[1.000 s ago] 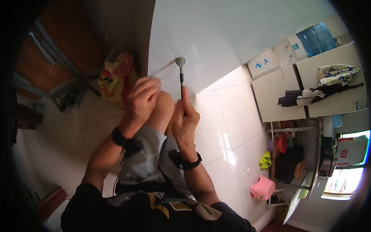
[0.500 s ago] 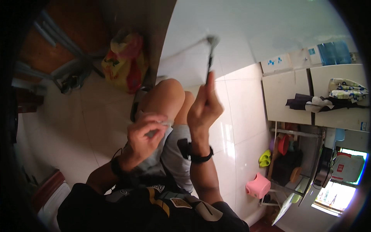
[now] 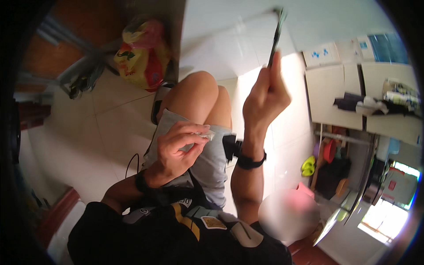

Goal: The recorder is using a small hammer tool to tap on a white cabinet panel while holding a small fastener or plug.

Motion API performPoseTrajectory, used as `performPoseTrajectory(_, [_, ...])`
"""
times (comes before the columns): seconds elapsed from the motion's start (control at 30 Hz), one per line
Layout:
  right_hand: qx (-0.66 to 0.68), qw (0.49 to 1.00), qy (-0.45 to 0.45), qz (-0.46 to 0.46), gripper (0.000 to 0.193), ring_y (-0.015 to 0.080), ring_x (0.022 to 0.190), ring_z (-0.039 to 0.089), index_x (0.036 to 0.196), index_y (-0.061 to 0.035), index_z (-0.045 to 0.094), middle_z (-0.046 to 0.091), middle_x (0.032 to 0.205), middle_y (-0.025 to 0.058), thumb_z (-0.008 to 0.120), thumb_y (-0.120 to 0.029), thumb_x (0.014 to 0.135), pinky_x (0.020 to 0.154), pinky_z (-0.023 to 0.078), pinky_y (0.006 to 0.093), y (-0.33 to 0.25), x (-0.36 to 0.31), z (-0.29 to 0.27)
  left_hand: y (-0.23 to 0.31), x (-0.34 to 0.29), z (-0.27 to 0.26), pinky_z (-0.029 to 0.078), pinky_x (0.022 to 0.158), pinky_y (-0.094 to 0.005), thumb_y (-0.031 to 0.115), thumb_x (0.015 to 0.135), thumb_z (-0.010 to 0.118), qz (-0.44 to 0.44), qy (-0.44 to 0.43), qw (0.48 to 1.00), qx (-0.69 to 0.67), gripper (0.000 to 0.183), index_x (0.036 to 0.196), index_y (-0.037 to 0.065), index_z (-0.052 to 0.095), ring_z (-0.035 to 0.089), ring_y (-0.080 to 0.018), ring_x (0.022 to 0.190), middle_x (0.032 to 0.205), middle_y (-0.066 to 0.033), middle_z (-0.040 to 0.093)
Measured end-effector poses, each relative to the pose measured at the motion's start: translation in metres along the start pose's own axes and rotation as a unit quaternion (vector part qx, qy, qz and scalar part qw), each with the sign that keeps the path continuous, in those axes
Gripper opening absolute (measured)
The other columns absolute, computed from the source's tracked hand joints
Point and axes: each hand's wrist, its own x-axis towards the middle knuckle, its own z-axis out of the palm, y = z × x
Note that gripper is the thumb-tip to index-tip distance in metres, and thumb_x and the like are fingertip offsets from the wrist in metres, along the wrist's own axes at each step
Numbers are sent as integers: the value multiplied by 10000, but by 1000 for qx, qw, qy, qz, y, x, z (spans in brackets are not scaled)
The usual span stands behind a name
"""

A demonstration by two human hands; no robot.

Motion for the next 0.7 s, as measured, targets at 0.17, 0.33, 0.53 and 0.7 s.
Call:
performPoseTrajectory(0.17, [87, 989, 22, -117, 379, -7, 483, 337, 1382, 27, 617, 421, 584, -87, 561, -41, 1013, 433, 246, 205, -40, 43, 0, 3, 8, -9, 576, 786, -341, -114, 750, 785, 19, 5, 998, 56, 221, 907, 25, 715, 713, -287, 940, 1053, -132, 754])
performPoseTrajectory(0.33, [64, 997, -37, 29, 380, 11, 620, 367, 1363, -3, 654, 467, 693, -92, 615, -15, 985, 534, 303, 213, 19, -17, 6, -10, 10, -15, 578, 785, -341, -135, 772, 773, 23, 28, 998, 55, 188, 885, -9, 692, 713, -271, 940, 1046, -144, 758])
performPoseTrajectory(0.53, [-14, 999, -44, -1, 353, 53, 576, 393, 1312, 5, 679, 440, 603, -10, 611, -51, 970, 518, 355, 265, -21, 10, -17, -22, 4, -20, 599, 834, -320, -159, 832, 735, -52, 18, 997, 51, 162, 933, -44, 682, 705, -229, 1005, 1150, -192, 727])
performPoseTrajectory(0.7, [100, 991, -10, -94, 375, 16, 520, 383, 1352, 29, 645, 513, 625, -71, 600, -58, 990, 455, 280, 229, -59, 37, -8, -23, 8, -25, 603, 873, -332, -131, 898, 711, -36, 60, 997, 25, 85, 949, -84, 660, 710, -234, 1025, 1191, -230, 709])
